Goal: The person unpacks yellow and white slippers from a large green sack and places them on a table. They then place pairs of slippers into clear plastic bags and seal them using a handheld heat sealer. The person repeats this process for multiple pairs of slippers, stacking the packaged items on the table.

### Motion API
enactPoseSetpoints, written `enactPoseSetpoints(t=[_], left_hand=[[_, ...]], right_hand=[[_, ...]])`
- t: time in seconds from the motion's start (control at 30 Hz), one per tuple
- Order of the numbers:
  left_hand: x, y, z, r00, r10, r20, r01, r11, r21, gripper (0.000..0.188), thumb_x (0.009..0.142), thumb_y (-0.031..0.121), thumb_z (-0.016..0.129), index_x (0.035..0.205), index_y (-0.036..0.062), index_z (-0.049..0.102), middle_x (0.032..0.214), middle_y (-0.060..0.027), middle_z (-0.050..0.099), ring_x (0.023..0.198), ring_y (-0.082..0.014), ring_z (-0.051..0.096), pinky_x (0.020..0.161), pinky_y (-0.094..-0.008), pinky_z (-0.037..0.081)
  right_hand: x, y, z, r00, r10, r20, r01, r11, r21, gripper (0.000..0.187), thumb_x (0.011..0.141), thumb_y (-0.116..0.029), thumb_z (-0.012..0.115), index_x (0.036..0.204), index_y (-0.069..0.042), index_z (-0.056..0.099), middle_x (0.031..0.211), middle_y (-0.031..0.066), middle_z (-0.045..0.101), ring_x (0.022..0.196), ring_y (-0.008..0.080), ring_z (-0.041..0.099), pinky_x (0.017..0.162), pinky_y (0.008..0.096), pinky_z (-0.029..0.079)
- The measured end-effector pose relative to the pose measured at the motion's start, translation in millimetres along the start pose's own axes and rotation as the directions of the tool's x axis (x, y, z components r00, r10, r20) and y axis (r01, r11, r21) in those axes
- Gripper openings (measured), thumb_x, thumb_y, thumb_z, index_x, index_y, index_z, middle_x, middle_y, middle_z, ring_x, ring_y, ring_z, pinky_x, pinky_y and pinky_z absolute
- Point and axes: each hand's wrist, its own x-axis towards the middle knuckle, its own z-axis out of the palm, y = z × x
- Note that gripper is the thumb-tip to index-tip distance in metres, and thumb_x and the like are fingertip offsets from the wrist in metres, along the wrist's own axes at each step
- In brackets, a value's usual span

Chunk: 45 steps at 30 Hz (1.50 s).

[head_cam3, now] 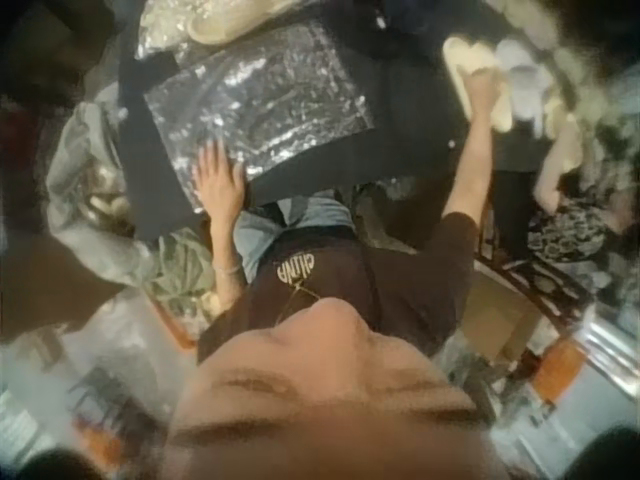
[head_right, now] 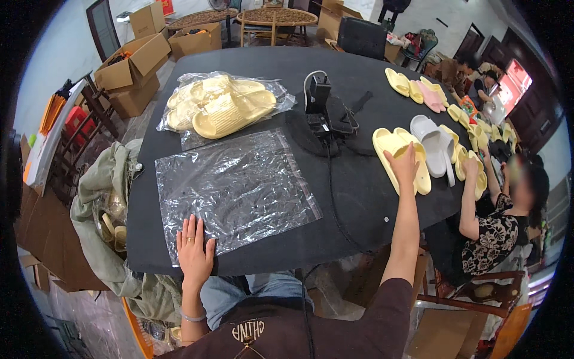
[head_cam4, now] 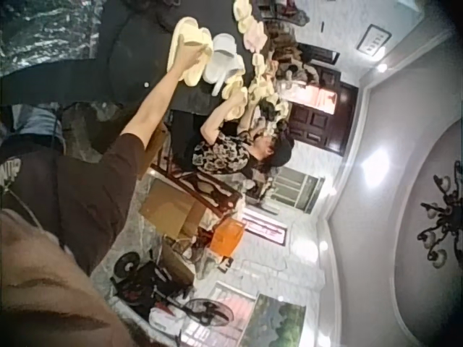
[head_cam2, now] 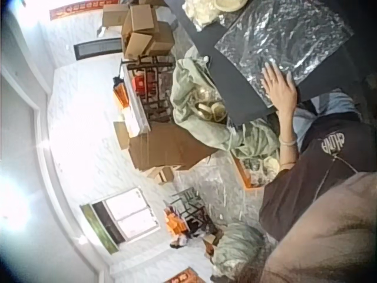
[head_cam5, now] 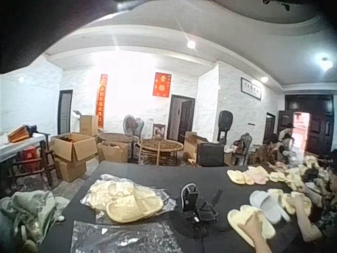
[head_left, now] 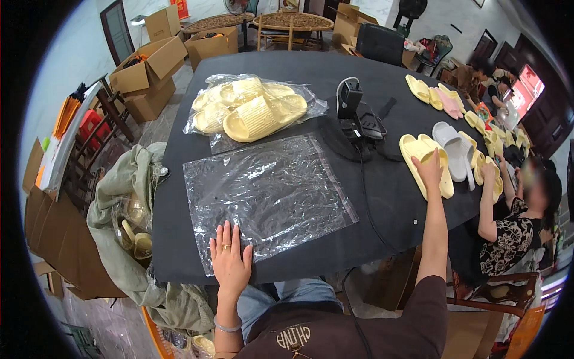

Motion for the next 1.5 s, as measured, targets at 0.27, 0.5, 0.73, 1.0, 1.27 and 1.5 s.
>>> enactPoseSetpoints(t=[0.27,0.5,0.73,1.0,1.27,1.5], left_hand=[[-4,-1,-1,1.0,-0.022,0.013,0.022,1.0,0.006,0.05,0.091,0.028,0.053,0.133,0.0027,0.045,0.144,-0.0159,0.037,0.135,-0.0337,0.031,0.11,-0.048,0.022],[-3,-2,0,1.0,-0.022,0.015,0.022,1.0,-0.018,0.052,0.09,0.03,0.053,0.133,0.0016,0.046,0.144,-0.0158,0.037,0.135,-0.0338,0.031,0.11,-0.0487,0.021],[-1,-1,0,0.999,-0.028,0.03,0.028,0.999,-0.016,0.051,0.09,0.028,0.054,0.134,0.0036,0.045,0.144,-0.0155,0.037,0.136,-0.0328,0.03,0.11,-0.0483,0.021],[-2,-2,0,0.998,-0.042,0.043,0.041,0.999,0.01,0.052,0.09,0.03,0.052,0.134,0.0025,0.046,0.145,-0.016,0.036,0.136,-0.0334,0.031,0.11,-0.049,0.021],[0,0,0,0.999,-0.024,0.042,0.024,1.0,0.008,0.053,0.09,0.03,0.052,0.134,0.0019,0.045,0.145,-0.0165,0.036,0.135,-0.0335,0.031,0.11,-0.0486,0.021],[-3,-1,-2,0.999,-0.03,0.036,0.03,1.0,0.003,0.05,0.091,0.028,0.051,0.133,0.0015,0.045,0.145,-0.0159,0.036,0.136,-0.0331,0.029,0.11,-0.0479,0.021]], right_hand=[[-51,-96,0,0.897,-0.427,0.115,0.418,0.904,0.094,0.033,0.078,-0.018,0.065,0.11,-0.013,0.064,0.083,0.0119,0.063,0.082,0.0313,0.061,0.072,0.0427,0.048],[-31,-106,41,0.891,-0.452,0.041,0.437,0.879,0.19,0.031,0.081,-0.014,0.054,0.108,-0.006,0.066,0.097,0.0135,0.063,0.092,0.0319,0.06,0.082,0.0415,0.046],[-14,-92,91,0.958,-0.288,-0.002,0.268,0.888,0.374,0.038,0.091,-0.027,0.048,0.12,-0.005,0.059,0.123,0.016,0.056,0.115,0.0303,0.052,0.096,0.043,0.039],[-20,-111,74,0.994,-0.093,-0.055,0.097,0.993,0.066,0.026,0.088,-0.027,0.058,0.102,-0.008,0.068,0.106,0.0158,0.062,0.094,0.0307,0.057,0.082,0.0455,0.044],[10,-102,112,0.99,-0.059,0.125,0.01,0.935,0.355,0.027,0.089,-0.019,0.053,0.11,-0.009,0.067,0.091,0.0167,0.067,0.093,0.0352,0.062,0.084,0.0419,0.048],[7,-87,85,0.969,-0.122,0.213,-0.009,0.85,0.527,0.035,0.09,-0.009,0.044,0.122,0.002,0.053,0.101,0.0157,0.068,0.099,0.0298,0.063,0.086,0.0367,0.047]])
